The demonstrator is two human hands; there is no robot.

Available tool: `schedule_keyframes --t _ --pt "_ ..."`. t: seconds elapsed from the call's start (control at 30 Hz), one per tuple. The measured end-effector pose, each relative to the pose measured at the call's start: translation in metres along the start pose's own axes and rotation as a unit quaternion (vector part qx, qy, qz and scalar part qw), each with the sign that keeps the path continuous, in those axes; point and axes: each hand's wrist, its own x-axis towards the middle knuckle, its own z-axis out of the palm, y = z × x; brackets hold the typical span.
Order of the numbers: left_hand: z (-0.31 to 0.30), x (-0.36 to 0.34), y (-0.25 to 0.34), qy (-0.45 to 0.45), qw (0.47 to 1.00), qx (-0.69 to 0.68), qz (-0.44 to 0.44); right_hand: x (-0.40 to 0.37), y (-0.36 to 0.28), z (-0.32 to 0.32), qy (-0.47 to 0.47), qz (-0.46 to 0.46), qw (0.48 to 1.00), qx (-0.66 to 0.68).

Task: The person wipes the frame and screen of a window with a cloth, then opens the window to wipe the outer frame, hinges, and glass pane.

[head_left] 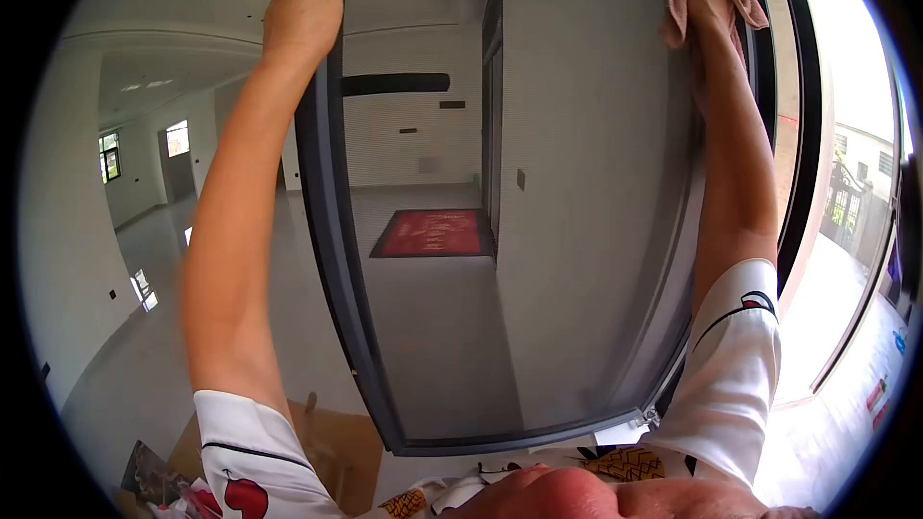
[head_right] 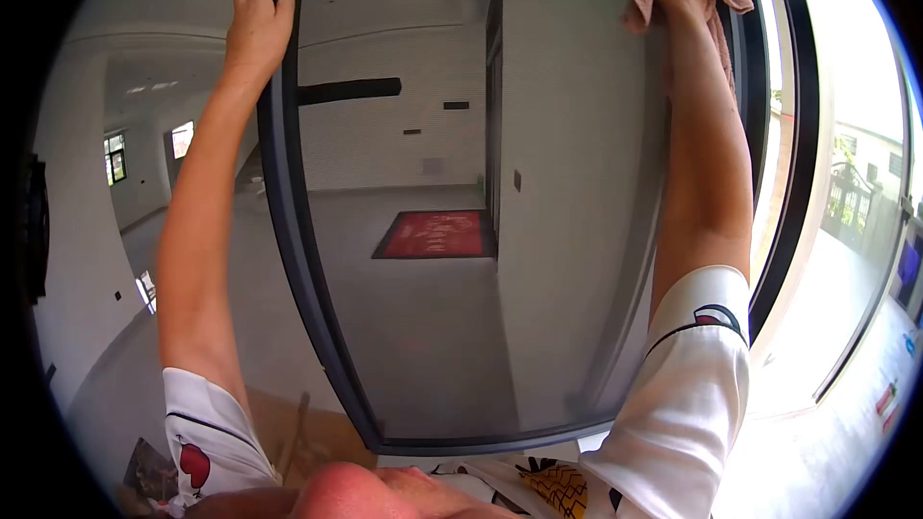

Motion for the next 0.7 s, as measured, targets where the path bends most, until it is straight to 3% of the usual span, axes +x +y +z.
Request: schedule_keyframes --t 0.03,0.13,0.17,0.27,0.33,0.43,0.53,0.57,0.6,0.63,0.67,0.7 --pt "0.004 -0.001 -0.005 0.028 1.000 -0.007 0.000 0.007 -0.002 0.005 -0.021 0.062 0.998 -0.012" --pt "-0.007 -0.007 0.023 -0.027 0.998 0.003 -0.050 0.029 -0.032 0.015 -0.038 0.184 0.979 -0.077" --pt "-0.011 -0.006 0.029 -0.066 0.994 0.005 -0.085 0.033 -0.050 0.015 -0.057 0.190 0.977 -0.079" --pt "-0.014 -0.012 0.030 -0.058 0.995 0.058 -0.055 0.049 -0.097 0.028 -0.110 0.194 0.970 -0.094" --pt "-0.017 -0.018 0.030 -0.038 0.998 0.031 -0.026 0.046 -0.135 0.040 -0.151 0.115 0.980 -0.057" --pt "-0.016 -0.020 0.028 -0.022 0.999 -0.019 -0.016 0.038 -0.233 0.053 -0.129 -0.006 0.990 0.054" --pt "-0.016 -0.024 0.026 -0.013 0.999 -0.022 -0.023 0.028 -0.343 0.057 -0.104 -0.106 0.969 0.199" --pt "-0.015 -0.023 0.026 -0.007 1.000 -0.016 -0.024 0.022 -0.375 0.057 -0.066 -0.148 0.959 0.232" --pt "-0.015 -0.022 0.025 -0.008 0.999 -0.028 -0.032 0.000 -0.402 0.039 0.131 -0.235 0.940 0.208" --pt "-0.016 -0.021 0.023 -0.012 0.998 -0.043 -0.037 -0.006 -0.430 0.031 0.164 -0.260 0.943 0.131" --pt "-0.016 -0.021 0.024 -0.019 0.997 -0.060 -0.038 -0.002 -0.442 0.034 0.101 -0.226 0.927 0.283" --pt "-0.015 -0.020 0.027 -0.015 0.997 -0.071 -0.037 -0.004 -0.441 0.023 0.075 -0.216 0.948 0.223"
